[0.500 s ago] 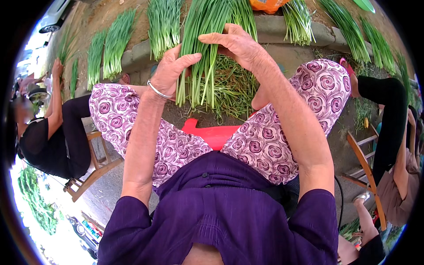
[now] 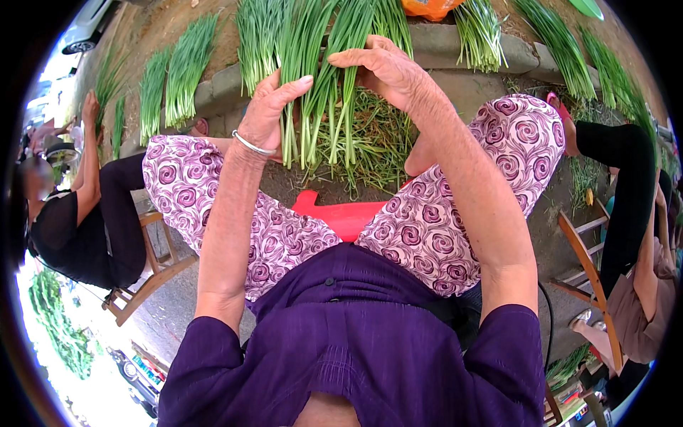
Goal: The person cleans and sorts bundles of green onions by hand while sitting on a stool.
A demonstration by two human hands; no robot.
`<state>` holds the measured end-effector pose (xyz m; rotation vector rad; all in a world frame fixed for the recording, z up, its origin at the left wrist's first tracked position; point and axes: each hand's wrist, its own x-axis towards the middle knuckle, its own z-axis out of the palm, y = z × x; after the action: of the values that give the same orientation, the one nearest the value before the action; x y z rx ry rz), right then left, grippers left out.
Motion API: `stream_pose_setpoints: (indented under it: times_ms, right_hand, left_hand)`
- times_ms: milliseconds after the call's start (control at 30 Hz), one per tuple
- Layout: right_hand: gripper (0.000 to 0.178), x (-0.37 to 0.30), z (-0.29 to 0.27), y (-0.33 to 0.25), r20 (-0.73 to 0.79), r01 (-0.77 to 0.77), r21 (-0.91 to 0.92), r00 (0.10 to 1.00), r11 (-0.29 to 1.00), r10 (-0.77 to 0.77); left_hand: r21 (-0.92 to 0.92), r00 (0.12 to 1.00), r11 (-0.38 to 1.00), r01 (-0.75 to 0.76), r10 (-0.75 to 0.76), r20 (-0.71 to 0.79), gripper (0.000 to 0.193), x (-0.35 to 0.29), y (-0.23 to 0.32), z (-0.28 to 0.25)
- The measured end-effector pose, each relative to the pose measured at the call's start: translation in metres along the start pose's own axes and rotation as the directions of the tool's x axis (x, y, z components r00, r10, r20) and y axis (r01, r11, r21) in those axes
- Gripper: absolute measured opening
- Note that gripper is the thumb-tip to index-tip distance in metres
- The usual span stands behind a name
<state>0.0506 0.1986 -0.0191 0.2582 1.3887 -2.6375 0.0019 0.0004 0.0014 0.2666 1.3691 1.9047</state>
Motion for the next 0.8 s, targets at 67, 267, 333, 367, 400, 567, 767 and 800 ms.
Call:
stream_pose_setpoints:
  times_ms: [67, 267, 333, 367, 400, 567, 767, 800]
  right_hand:
    - [0.026, -0.001, 0.002, -0.001, 0.008, 0.023, -0.018, 1.000, 1.000, -0.022]
    - [0.032, -0.002, 0.007, 0.002, -0.064, 0.026, -0.119, 0.997, 0.993, -0.034]
    - [0.033, -0.003, 0.009, -0.001, -0.051, 0.021, -0.125, 0.998, 0.992, -0.028]
    - [0.033, -0.004, 0.009, -0.003, -0.028, 0.019, -0.119, 0.999, 0.993, -0.022]
    - [0.033, -0.005, 0.009, -0.004, -0.005, 0.016, -0.113, 1.000, 0.993, -0.016]
    - [0.031, -0.004, 0.003, -0.006, 0.077, 0.007, -0.043, 0.997, 0.999, -0.003]
    - [0.030, -0.004, 0.005, -0.004, 0.019, 0.019, -0.048, 1.000, 0.999, -0.019]
    - [0.029, -0.004, 0.007, -0.004, 0.008, 0.025, -0.065, 1.000, 0.998, -0.024]
  left_hand:
    - [-0.012, 1.000, 1.000, -0.002, 0.002, -0.006, 0.030, 0.001, -0.001, -0.001]
    - [-0.003, 0.999, 0.999, -0.048, 0.048, -0.024, 0.033, 0.004, -0.009, 0.008]
    - [0.005, 1.000, 1.000, -0.016, 0.016, 0.015, 0.032, 0.002, -0.007, 0.006]
    - [0.013, 1.000, 1.000, -0.016, 0.016, 0.015, 0.032, 0.001, -0.004, 0.005]
    - [-0.011, 1.000, 1.000, -0.010, 0.010, 0.016, 0.032, 0.001, -0.004, 0.005]
    - [-0.048, 0.999, 0.999, 0.017, -0.015, 0.044, 0.029, 0.000, 0.002, 0.007]
    - [-0.070, 0.999, 0.997, 0.016, -0.013, 0.041, 0.029, 0.000, -0.001, 0.007]
    - [-0.070, 0.999, 0.997, 0.016, -0.014, 0.032, 0.029, 0.000, -0.001, 0.007]
